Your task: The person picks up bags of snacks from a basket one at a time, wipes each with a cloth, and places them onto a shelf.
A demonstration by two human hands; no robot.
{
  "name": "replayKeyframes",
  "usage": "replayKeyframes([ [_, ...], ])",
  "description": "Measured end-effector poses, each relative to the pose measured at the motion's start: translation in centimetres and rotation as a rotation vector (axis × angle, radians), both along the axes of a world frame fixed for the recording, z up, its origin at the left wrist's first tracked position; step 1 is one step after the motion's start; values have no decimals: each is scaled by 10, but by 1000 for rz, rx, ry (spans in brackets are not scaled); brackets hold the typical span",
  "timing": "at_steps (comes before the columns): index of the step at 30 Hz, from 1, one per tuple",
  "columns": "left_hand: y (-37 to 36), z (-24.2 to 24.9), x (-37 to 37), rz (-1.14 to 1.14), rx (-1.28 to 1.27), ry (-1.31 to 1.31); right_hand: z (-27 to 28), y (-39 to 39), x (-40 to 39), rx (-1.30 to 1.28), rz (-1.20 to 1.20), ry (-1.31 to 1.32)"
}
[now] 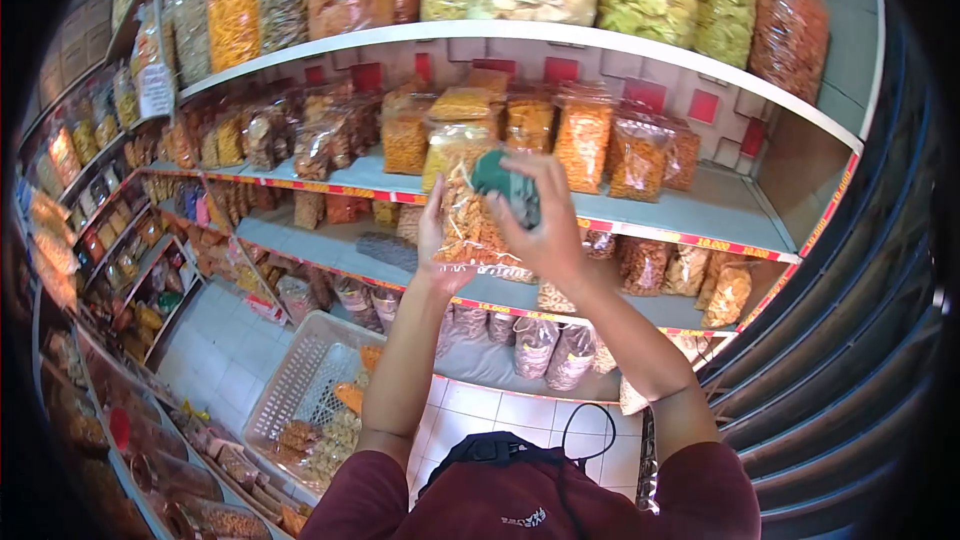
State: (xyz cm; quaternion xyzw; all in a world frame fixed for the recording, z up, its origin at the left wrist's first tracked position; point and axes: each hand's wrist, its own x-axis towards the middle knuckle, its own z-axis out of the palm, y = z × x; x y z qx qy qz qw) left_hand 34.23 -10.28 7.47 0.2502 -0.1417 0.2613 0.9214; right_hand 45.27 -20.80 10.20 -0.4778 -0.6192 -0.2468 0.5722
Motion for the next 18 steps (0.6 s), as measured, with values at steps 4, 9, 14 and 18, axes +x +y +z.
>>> replayKeyframes([
  [4,6,-43,51,-25,46,56,-57,-45,20,-170,14,-196],
  [9,-12,-72,92,-267,-21,67,-53,-60,83,-272,-1,-318],
  [14,-44,-62,119,-256,70,161,-39,-52,142,-141,-36,190],
  [18,-33,-80,147,-221,127,242,-78,-65,157,-105,-151,234],
])
